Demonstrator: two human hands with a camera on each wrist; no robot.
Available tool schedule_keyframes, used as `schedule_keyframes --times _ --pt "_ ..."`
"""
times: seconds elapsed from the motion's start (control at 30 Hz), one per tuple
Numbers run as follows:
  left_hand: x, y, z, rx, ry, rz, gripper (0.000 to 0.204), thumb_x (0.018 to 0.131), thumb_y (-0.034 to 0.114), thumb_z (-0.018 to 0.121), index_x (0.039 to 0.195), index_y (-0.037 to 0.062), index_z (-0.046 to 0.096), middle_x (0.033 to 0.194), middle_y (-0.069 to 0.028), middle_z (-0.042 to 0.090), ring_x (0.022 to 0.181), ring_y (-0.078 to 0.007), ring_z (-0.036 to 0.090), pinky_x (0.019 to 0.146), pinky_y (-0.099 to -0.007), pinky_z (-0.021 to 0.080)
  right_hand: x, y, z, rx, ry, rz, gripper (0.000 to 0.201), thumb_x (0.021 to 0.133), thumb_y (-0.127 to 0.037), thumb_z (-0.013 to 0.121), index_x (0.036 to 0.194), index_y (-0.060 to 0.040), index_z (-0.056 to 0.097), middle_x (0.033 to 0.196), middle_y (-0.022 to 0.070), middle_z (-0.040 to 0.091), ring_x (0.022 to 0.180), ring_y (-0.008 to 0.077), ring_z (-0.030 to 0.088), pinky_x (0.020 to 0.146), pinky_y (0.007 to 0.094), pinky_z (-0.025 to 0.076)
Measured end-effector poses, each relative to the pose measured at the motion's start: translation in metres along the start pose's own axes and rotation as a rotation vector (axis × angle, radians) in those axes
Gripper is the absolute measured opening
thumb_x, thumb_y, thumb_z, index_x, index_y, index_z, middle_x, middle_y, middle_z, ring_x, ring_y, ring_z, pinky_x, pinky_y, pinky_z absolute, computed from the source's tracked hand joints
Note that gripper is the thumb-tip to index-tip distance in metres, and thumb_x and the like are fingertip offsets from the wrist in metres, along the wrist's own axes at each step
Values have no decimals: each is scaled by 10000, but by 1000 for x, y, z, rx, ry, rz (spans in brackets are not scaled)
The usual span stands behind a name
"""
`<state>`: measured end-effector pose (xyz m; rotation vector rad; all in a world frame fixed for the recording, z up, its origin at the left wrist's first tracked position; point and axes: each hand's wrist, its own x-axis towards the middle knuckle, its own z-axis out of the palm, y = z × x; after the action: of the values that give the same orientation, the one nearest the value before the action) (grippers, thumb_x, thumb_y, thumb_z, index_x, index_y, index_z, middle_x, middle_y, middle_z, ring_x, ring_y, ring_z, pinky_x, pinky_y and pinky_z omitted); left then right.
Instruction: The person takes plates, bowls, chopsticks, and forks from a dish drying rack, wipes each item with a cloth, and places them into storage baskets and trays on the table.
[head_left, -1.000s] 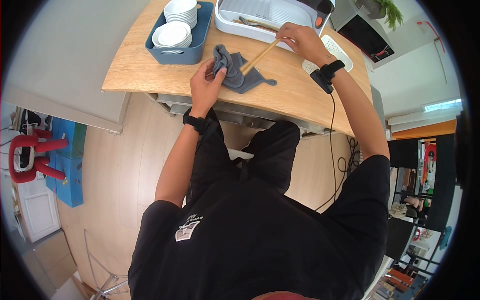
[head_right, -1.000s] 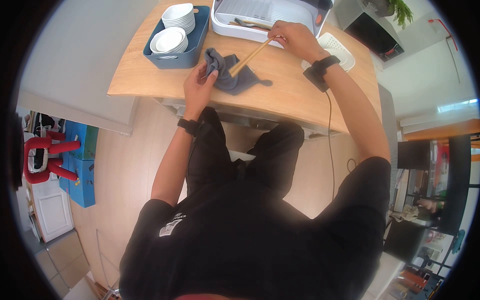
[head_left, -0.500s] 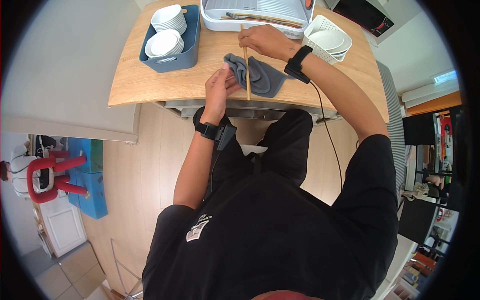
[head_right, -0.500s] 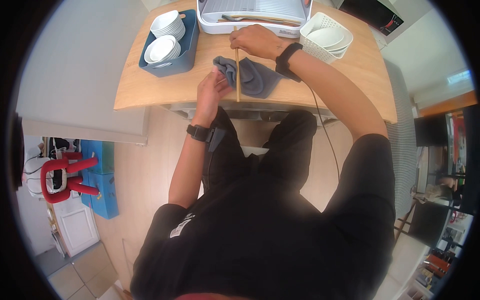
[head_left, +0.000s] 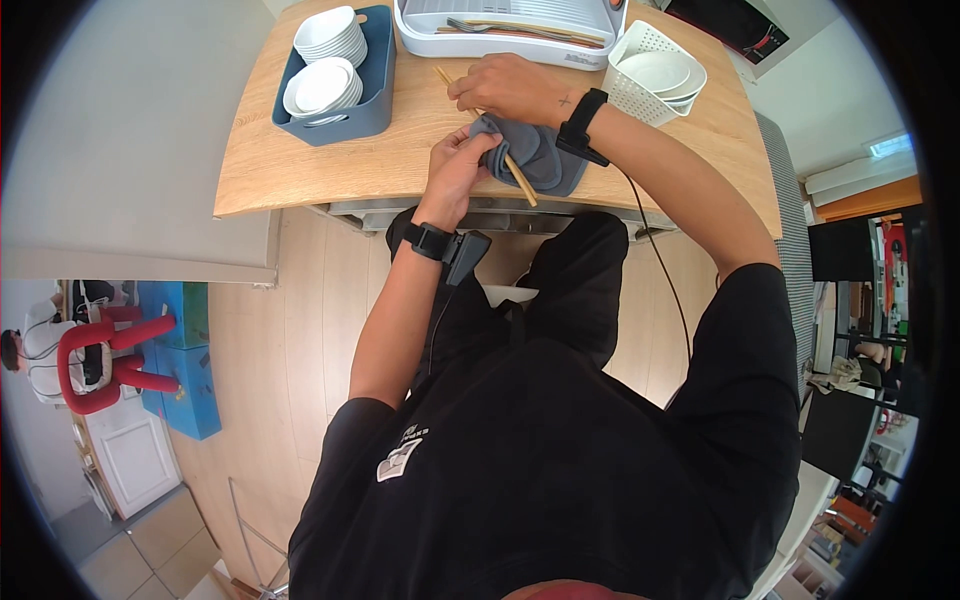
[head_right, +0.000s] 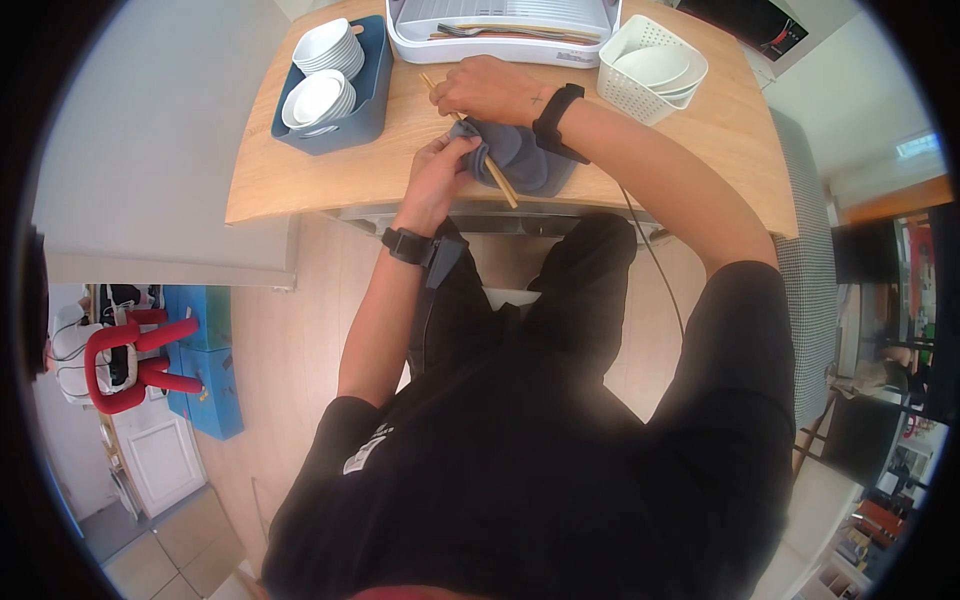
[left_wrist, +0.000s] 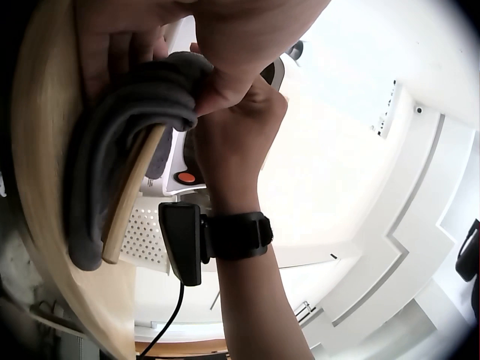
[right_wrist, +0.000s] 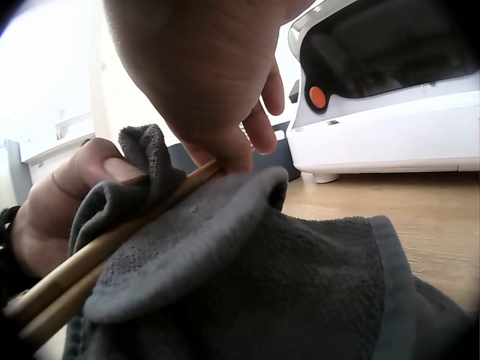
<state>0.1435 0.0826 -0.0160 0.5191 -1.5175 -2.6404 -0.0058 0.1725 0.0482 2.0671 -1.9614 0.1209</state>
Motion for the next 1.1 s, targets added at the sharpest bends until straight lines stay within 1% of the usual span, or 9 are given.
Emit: schedule_keyframes --times 0.17,0.23,0.27,0.33,0.5,0.73,0.87,1.0,1.1 --pt "11 -1 -5 -89 -10 134 317 844 69 707 1118 -8 568 998 -51 673 866 -129 663 759 -266 554 -3 -14 -10 -25 88 30 189 764 -70 650 935 -93 728 1125 -19 687 931 227 658 800 358 523" --pt "13 7 -13 -116 -3 141 306 849 59 701 1119 -10 574 998 -52 676 867 -127 663 761 -266 554 -13 -39 -24 158 419 277 202 793 -77 674 988 -95 725 1106 15 694 850 222 678 720 341 536" --pt "14 13 -17 -134 8 154 295 854 50 694 1120 -11 580 998 -53 680 869 -126 663 763 -266 555 -20 -52 -29 155 409 262 202 793 -77 674 988 -95 725 1106 15 694 850 222 678 720 341 536" --pt "18 15 -23 -189 41 186 292 858 43 692 1124 -15 586 991 -52 682 863 -125 663 766 -268 553 -41 -80 -33 419 482 649 199 825 -116 712 1022 -94 720 1068 49 698 726 193 679 624 308 530" --pt "24 6 -29 -275 54 247 302 854 26 692 1131 -14 577 976 -53 684 853 -120 661 752 -262 542 -78 -130 -14 571 348 934 285 805 -139 771 1069 -50 711 939 67 714 571 126 616 565 247 499" --pt "23 1 -24 -158 51 289 309 843 -12 681 1132 -20 574 954 -61 689 835 -101 652 730 -242 522 -75 -153 7 723 452 1124 225 811 -194 762 1005 -84 730 779 62 705 563 177 640 552 284 505" --pt "24 0 -24 -152 49 316 299 840 -24 672 1122 -23 576 945 -59 691 819 -92 647 730 -235 517 -67 -151 -35 618 509 1022 180 806 -110 769 960 -27 725 710 53 665 516 104 562 488 248 436" --pt "32 -2 -27 -149 31 332 280 842 -18 672 1106 -20 578 927 -53 691 811 -88 642 727 -231 515 -48 -164 -132 260 452 374 91 683 -163 723 716 -107 660 652 8 577 519 165 560 450 288 410" --pt "33 -3 -28 -146 28 310 271 843 -7 679 1094 -20 580 927 -50 691 805 -88 642 720 -225 515 -42 -197 -195 418 442 241 275 649 -232 821 624 -77 595 561 7 486 468 111 441 411 272 287"
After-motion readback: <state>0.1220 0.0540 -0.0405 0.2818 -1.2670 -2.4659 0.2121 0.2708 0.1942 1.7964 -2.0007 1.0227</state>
